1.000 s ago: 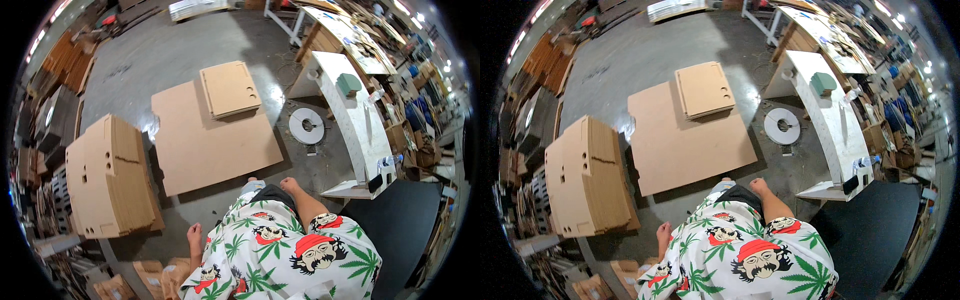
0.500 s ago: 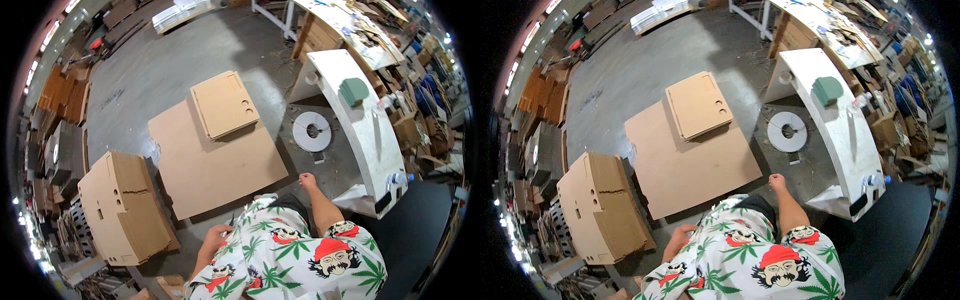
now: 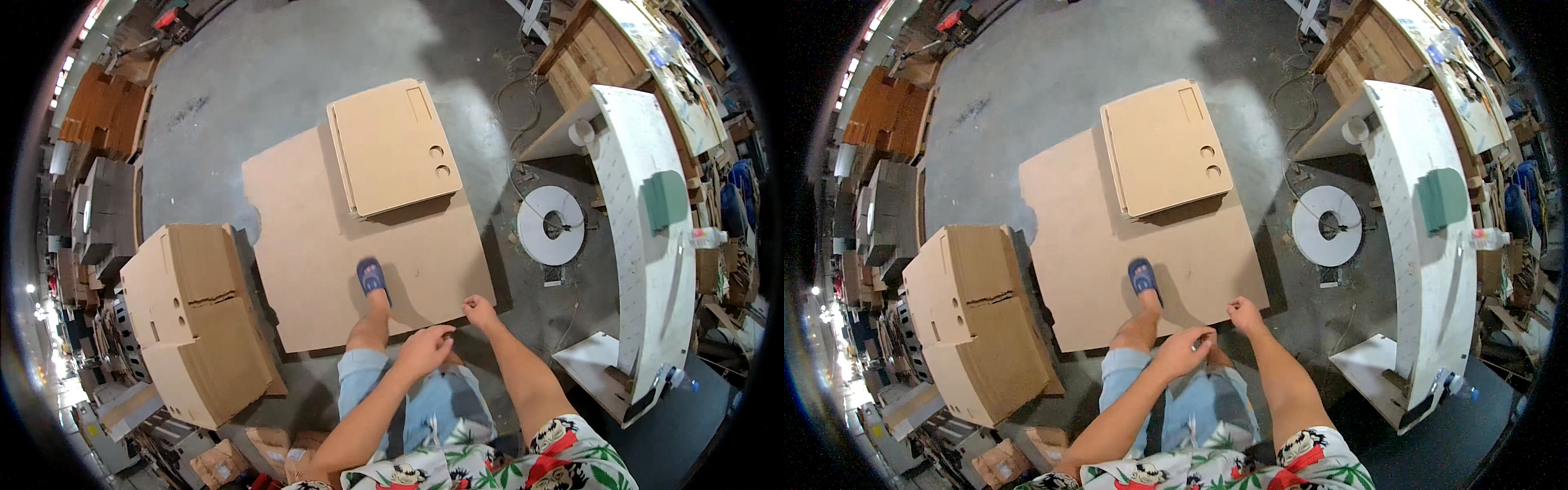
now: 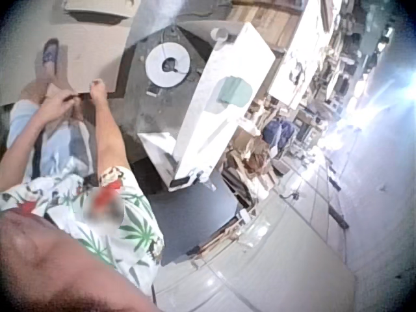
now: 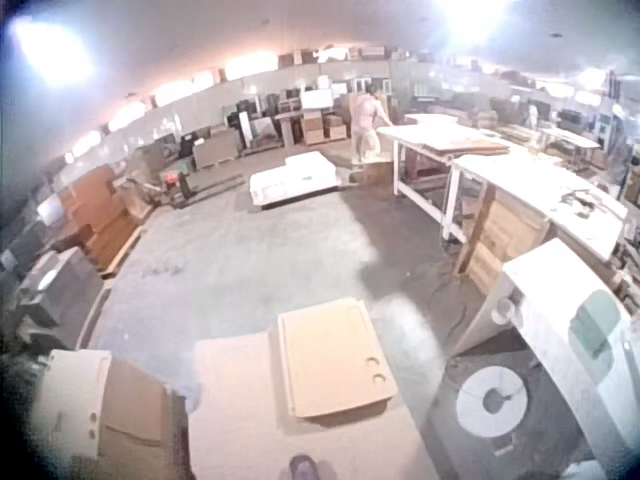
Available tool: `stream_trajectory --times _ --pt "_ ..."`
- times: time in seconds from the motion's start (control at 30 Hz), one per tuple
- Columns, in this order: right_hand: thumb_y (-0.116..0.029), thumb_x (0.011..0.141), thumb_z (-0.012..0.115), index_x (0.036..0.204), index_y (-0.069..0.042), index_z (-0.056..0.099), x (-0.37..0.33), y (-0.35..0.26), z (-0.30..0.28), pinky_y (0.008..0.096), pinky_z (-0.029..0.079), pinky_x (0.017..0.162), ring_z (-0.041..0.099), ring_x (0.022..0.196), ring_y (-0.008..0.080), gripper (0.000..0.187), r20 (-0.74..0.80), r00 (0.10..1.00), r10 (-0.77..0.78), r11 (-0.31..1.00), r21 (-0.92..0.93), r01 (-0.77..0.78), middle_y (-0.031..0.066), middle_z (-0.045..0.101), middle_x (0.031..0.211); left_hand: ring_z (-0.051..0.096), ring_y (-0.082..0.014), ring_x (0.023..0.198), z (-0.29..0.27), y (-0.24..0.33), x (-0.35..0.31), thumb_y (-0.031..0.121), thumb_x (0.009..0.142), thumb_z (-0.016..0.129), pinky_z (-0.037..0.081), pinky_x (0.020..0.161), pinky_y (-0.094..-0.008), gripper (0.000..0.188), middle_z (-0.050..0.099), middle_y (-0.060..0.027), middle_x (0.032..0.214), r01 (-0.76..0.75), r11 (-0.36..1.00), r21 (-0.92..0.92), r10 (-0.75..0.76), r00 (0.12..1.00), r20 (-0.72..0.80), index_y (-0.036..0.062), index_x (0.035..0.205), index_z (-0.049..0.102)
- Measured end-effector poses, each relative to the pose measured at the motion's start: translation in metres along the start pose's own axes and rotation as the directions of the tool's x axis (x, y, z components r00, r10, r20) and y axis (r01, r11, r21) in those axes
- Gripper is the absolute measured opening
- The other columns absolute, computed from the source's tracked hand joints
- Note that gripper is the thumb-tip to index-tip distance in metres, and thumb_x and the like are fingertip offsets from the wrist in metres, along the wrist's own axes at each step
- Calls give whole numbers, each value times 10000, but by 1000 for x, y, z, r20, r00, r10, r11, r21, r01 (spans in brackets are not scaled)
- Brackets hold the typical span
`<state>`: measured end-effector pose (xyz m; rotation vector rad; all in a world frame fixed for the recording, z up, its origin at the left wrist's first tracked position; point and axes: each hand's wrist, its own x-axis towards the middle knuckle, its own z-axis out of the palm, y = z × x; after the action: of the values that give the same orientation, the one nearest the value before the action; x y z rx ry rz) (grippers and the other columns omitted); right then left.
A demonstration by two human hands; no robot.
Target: The person picks up and stacks several light-colored wooden boards with cutouts on the floor. They repeatedly lift, align, and place the boards into a pile, occasionally adjusting their position.
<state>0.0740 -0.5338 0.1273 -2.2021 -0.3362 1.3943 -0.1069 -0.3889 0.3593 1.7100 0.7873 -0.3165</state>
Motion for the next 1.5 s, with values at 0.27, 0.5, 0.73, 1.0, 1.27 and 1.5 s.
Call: stream_trajectory --times 0.27,0.5,0.73,1.0,1.27,1.5 --pt "-370 907 719 1559 -144 416 198 -49 35 558 387 1165 364 1464 467 753 -78 958 -278 824 -532 196 205 384 1613 612 -423 1176 16 -90 181 258 957 626 455 1022 -542 410 682 -234 1198 -87 949 303 -44 915 401 76 1323 601" --pt "-414 964 635 1652 -187 201 350 -158 25 618 277 1217 191 1568 403 845 -231 928 -292 725 -687 56 154 180 1716 642 -392 1145 12 -170 251 247 959 619 467 994 -529 428 700 -213 1167 -46 982 184 -12 954 301 96 1359 583" --pt "-416 969 579 1671 -182 131 400 -173 63 571 164 1268 83 1606 322 865 -278 921 -274 647 -762 -37 147 106 1735 623 -358 1226 -30 -155 281 302 968 587 471 1028 -501 488 695 -170 1253 22 988 155 -64 960 271 103 1412 548" --pt "-376 924 624 1673 -217 159 402 -162 59 551 147 1279 135 1597 329 895 -305 873 -380 613 -790 -9 93 161 1736 626 -349 1177 -9 -142 288 280 922 628 477 1007 -492 431 685 -172 1216 -86 991 99 70 985 160 -5 1244 622" --pt "-240 874 716 1628 -102 223 424 -146 53 554 213 1237 307 1480 407 911 -587 690 -425 833 -551 44 229 362 1570 626 -345 1174 -8 -134 297 259 917 616 492 991 -483 404 682 -173 1199 -60 992 115 44 989 143 -4 1224 618" --pt "-131 980 675 1453 14 403 469 -140 40 363 574 865 645 1005 212 565 -467 852 236 623 746 236 111 612 1190 639 -398 1121 -33 -133 313 209 932 584 498 974 -504 363 664 -242 1163 24 999 -38 -19 993 117 -61 1175 599"
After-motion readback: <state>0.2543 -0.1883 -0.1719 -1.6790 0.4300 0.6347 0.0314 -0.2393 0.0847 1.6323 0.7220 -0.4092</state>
